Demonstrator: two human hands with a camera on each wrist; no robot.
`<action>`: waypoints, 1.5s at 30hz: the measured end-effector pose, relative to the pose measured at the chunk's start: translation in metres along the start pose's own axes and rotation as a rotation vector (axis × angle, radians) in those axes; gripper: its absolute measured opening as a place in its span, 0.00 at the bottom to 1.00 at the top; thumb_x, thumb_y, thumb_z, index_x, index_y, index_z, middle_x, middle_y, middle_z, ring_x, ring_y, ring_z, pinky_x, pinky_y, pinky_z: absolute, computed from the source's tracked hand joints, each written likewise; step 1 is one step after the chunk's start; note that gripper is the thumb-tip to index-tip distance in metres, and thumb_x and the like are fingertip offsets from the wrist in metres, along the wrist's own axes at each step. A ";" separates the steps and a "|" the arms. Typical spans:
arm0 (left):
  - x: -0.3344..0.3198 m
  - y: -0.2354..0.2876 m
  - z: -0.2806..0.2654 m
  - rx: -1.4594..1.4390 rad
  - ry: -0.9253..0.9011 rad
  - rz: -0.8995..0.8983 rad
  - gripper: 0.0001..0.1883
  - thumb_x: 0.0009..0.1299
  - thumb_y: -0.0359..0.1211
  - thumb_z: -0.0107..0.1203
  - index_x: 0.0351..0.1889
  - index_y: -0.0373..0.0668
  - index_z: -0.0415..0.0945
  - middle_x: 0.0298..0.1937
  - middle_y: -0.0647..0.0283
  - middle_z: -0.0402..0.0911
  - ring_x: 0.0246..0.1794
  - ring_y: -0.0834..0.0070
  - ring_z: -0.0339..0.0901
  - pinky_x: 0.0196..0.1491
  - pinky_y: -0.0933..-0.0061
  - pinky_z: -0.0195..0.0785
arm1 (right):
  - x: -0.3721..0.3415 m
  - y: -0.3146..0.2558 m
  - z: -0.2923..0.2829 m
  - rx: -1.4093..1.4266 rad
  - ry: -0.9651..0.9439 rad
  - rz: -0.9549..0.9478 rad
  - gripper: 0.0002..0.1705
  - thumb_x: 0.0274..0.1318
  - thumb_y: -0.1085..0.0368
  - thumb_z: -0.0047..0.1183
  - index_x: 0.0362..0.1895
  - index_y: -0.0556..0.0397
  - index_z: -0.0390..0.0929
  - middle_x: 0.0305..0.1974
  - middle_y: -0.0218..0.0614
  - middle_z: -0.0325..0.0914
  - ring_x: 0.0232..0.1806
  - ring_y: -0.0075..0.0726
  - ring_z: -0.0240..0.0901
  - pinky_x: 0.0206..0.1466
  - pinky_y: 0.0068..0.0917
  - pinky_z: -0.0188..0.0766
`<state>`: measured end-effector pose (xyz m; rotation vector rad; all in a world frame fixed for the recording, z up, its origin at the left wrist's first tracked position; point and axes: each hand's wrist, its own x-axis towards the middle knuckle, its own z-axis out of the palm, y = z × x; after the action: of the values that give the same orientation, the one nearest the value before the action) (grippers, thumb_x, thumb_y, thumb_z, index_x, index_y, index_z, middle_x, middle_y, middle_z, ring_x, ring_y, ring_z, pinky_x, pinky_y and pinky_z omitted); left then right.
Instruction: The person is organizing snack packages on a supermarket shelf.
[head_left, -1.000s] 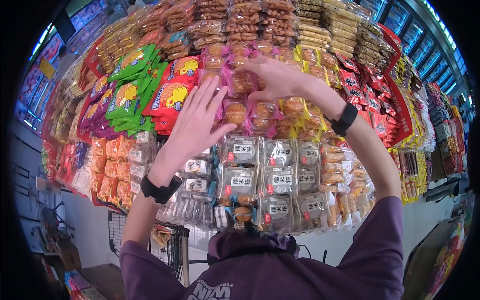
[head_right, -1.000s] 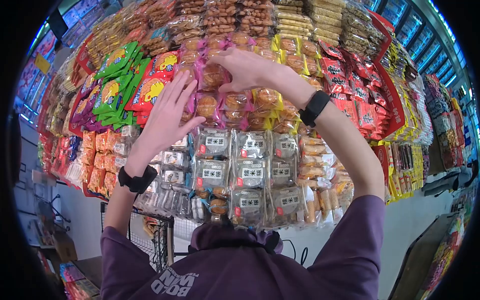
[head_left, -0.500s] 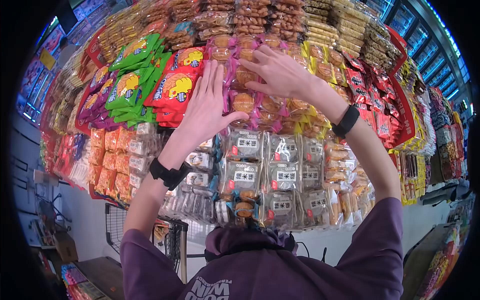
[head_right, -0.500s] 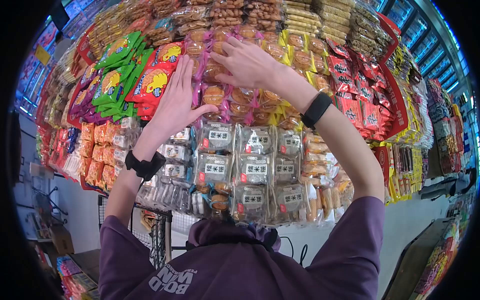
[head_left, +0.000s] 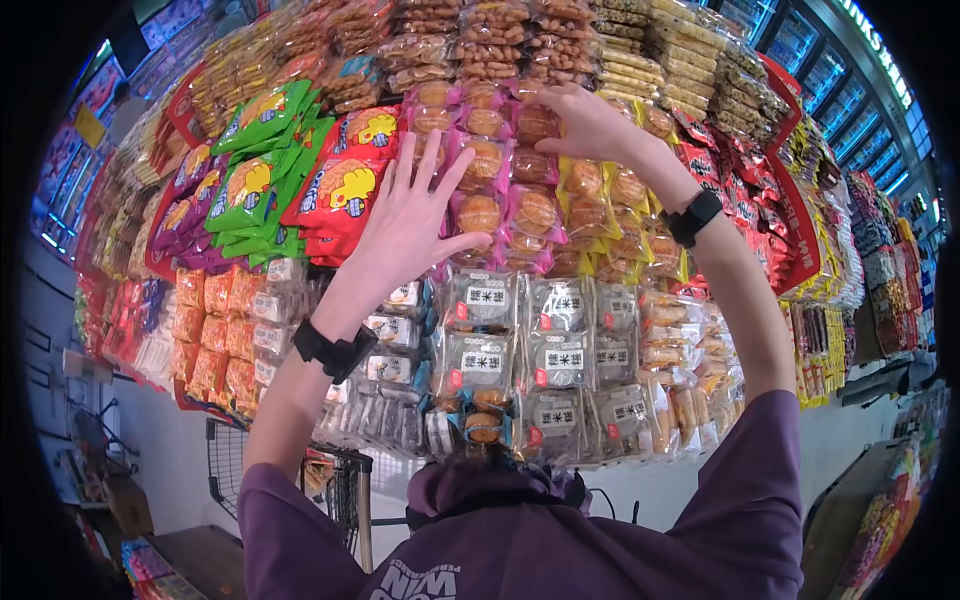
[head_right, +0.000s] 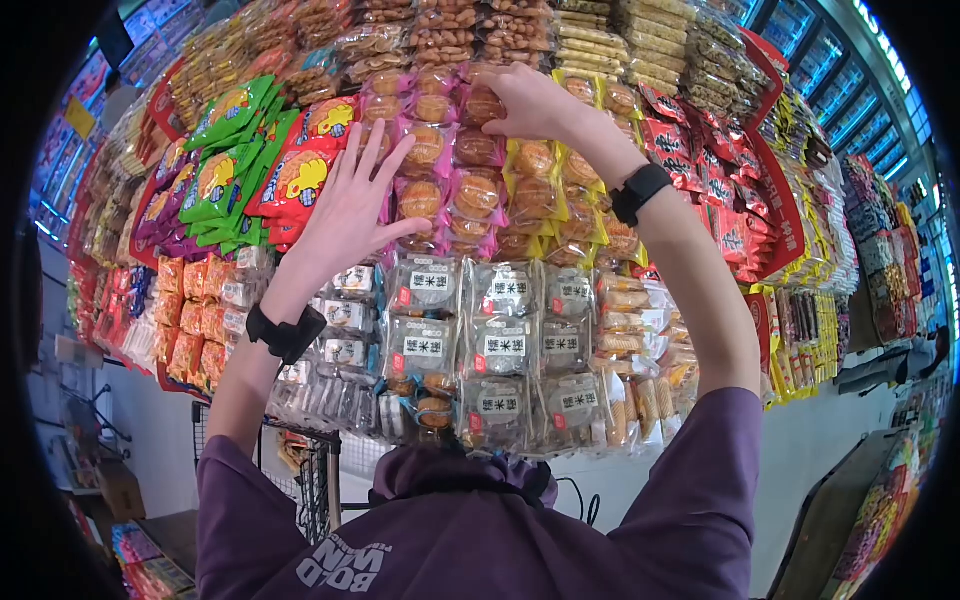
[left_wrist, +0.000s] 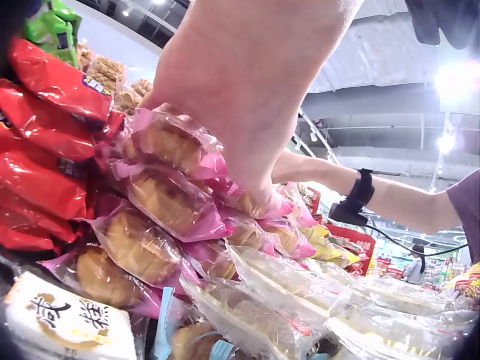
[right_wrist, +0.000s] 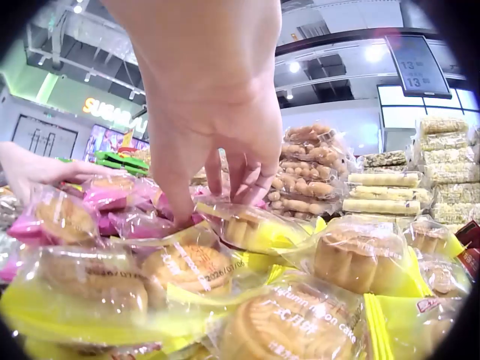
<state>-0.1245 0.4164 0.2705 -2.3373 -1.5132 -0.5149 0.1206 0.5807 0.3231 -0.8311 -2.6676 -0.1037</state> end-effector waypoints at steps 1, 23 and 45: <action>0.000 0.000 -0.001 0.000 0.001 0.000 0.51 0.62 0.61 0.60 0.77 0.49 0.49 0.78 0.41 0.45 0.78 0.39 0.40 0.74 0.43 0.45 | 0.001 0.002 0.005 -0.033 0.044 -0.043 0.27 0.53 0.58 0.62 0.57 0.54 0.76 0.49 0.47 0.78 0.55 0.54 0.72 0.60 0.42 0.69; 0.002 0.000 0.000 -0.010 -0.001 -0.004 0.51 0.62 0.61 0.60 0.77 0.50 0.50 0.77 0.41 0.47 0.77 0.39 0.41 0.74 0.43 0.45 | 0.050 0.041 0.028 -0.051 -0.005 -0.010 0.22 0.66 0.56 0.49 0.60 0.49 0.75 0.48 0.50 0.81 0.48 0.55 0.77 0.53 0.45 0.72; 0.003 0.001 -0.003 0.010 -0.035 -0.013 0.52 0.62 0.63 0.59 0.77 0.48 0.48 0.78 0.43 0.43 0.78 0.38 0.38 0.75 0.42 0.41 | -0.027 0.047 -0.044 0.516 0.275 0.087 0.21 0.71 0.65 0.37 0.63 0.54 0.72 0.58 0.39 0.77 0.62 0.37 0.73 0.67 0.33 0.66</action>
<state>-0.1223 0.4172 0.2748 -2.3421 -1.5435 -0.4706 0.1809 0.5972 0.3533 -0.6981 -2.2409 0.4409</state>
